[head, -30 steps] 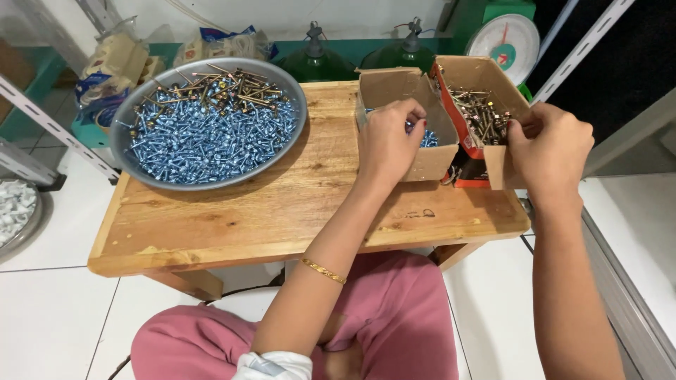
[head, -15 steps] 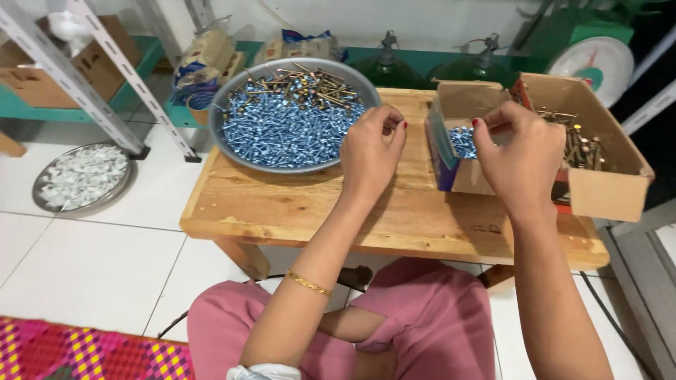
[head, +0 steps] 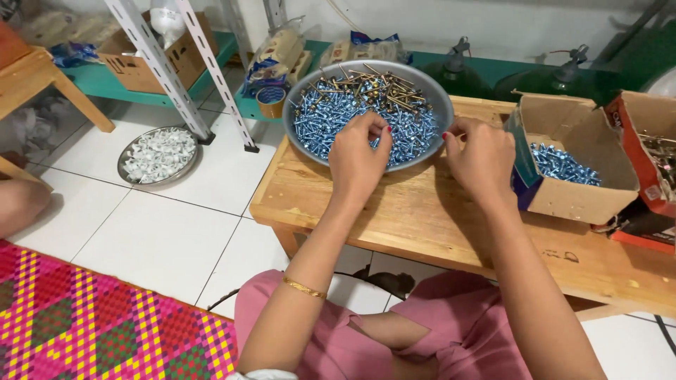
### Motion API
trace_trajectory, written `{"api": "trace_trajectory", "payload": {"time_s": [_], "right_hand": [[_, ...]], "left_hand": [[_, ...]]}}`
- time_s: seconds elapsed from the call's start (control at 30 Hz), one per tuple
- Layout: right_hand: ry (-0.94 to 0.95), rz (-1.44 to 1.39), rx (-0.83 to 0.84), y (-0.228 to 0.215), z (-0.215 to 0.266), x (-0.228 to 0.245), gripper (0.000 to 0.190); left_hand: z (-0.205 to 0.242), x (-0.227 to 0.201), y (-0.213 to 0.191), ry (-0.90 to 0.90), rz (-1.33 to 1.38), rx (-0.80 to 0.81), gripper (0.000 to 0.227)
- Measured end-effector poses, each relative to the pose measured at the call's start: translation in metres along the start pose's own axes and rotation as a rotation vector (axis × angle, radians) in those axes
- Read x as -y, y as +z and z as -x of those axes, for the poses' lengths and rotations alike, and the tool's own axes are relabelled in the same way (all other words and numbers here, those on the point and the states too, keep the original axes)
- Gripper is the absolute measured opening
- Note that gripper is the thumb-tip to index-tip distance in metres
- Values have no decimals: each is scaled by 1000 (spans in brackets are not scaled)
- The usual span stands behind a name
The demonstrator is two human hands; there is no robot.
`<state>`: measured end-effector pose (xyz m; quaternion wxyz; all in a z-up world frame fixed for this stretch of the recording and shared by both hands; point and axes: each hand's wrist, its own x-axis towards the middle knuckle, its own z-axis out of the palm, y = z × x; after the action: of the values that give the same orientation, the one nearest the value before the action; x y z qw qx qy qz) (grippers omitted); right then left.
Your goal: The person sits on a mat and sorts small blue and gold firework components from a metal bowl into two separate cardboard boxes. They pick up the items by hand and place them into the boxes.
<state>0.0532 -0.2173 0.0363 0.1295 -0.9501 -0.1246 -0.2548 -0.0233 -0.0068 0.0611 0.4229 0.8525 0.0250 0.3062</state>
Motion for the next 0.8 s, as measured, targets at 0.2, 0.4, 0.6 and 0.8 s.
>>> {"api": "trace_trajectory", "payload": {"time_s": [0.2,0.4,0.6,0.8], "right_hand": [[27,47,156,47,-40,9,15],[40,17,331,76,-57,5,20],[34,-28,421,52,-55,24,28],[7,-14,510,44,-58,24,28]], "left_hand": [[3,24,9,47,-39,-46,4],[16,51,24,88,-148,-126,3],[26,58,36,163,-220,-147,7],[28,58,35,187,-208,-134,6]]}}
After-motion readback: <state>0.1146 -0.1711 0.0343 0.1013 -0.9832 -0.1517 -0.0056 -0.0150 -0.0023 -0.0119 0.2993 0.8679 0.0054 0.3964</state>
